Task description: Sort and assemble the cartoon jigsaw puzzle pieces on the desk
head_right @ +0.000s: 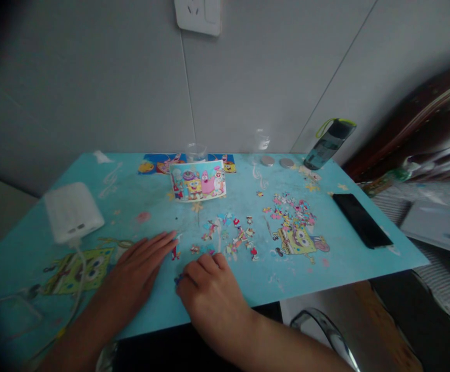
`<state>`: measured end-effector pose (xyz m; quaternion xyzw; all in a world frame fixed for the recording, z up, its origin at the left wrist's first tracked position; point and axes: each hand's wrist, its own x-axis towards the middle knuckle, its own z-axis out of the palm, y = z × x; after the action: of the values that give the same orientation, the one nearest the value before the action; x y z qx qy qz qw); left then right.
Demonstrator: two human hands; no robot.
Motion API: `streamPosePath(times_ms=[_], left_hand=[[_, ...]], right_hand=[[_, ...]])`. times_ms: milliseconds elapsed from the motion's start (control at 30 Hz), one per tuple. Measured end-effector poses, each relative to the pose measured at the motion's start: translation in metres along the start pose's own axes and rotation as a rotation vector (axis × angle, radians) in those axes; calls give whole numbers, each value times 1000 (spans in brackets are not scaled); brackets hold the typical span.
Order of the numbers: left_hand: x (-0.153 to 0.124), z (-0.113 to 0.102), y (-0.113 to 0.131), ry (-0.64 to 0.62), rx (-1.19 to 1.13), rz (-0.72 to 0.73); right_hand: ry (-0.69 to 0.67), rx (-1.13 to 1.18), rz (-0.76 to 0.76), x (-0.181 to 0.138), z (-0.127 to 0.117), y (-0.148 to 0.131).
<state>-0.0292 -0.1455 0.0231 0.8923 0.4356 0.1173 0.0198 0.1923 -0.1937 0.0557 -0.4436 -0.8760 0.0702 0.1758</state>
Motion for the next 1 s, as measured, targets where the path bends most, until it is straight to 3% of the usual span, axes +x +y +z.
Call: streamPosePath(times_ms=[200, 400, 533, 733, 1000], left_hand=[[-1, 2, -2, 4, 14, 16], [0, -1, 0, 5, -3, -6], [0, -2, 2, 16, -11, -10], [1, -5, 2, 35, -18, 1], [-1, -2, 1, 8, -7, -5]], right_hand=[[42, 94, 70, 0, -15, 14], [173, -64, 310, -20, -53, 93], [272, -148, 408, -40, -61, 129], [272, -98, 395, -46, -56, 139], [55, 4, 262, -5, -63, 139]])
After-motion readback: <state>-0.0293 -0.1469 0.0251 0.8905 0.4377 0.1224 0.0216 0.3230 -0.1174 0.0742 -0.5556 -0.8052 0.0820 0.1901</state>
